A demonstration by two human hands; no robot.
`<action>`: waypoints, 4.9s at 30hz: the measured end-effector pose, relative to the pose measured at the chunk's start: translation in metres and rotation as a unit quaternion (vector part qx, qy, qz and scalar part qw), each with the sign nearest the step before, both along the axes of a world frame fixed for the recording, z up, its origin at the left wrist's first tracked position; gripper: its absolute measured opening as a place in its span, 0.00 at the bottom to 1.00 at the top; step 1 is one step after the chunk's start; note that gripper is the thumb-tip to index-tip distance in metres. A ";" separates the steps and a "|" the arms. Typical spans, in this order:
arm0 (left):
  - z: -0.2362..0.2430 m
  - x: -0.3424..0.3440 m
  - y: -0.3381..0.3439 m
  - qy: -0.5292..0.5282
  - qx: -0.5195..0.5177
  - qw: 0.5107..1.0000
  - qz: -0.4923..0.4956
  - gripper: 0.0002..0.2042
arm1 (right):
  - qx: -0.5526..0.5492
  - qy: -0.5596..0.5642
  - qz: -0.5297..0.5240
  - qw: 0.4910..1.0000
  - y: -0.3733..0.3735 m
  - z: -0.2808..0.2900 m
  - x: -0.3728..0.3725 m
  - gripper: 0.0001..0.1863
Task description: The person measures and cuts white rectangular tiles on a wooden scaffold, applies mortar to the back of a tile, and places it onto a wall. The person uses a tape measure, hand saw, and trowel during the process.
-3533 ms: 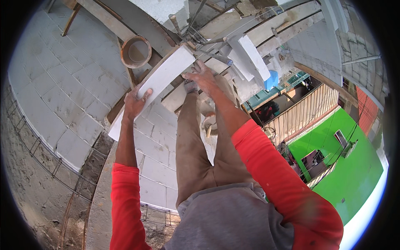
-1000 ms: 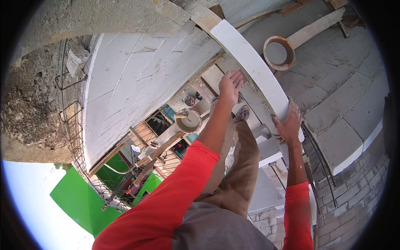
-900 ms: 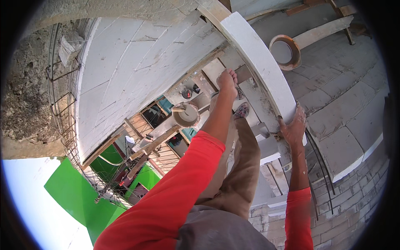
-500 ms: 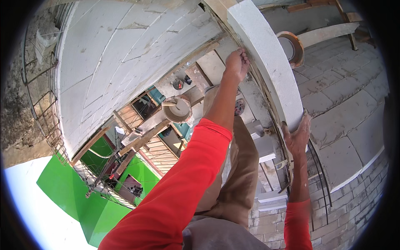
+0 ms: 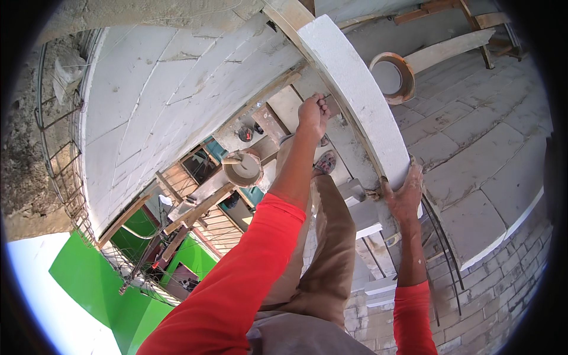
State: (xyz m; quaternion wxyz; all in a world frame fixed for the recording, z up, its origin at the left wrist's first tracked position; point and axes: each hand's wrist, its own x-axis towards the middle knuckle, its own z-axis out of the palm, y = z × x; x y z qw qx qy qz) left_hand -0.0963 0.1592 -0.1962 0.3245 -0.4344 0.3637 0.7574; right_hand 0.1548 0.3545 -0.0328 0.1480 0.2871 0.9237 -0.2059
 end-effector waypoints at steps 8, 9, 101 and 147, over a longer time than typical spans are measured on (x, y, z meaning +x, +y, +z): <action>0.130 0.033 0.019 0.123 -0.076 0.972 -0.183 0.39 | -0.112 0.025 -0.034 0.993 0.013 0.023 -0.005 0.49; 0.144 0.038 0.029 0.150 -0.100 0.958 -0.222 0.40 | -0.139 0.030 -0.070 0.987 0.016 0.020 -0.003 0.46; 0.162 0.028 0.076 0.165 -0.114 0.833 -0.516 0.30 | -0.106 0.182 -0.069 0.975 -0.002 -0.006 0.028 0.41; 0.163 0.032 0.077 0.143 -0.112 0.847 -0.500 0.30 | -0.152 0.155 -0.066 0.974 0.006 -0.002 0.035 0.56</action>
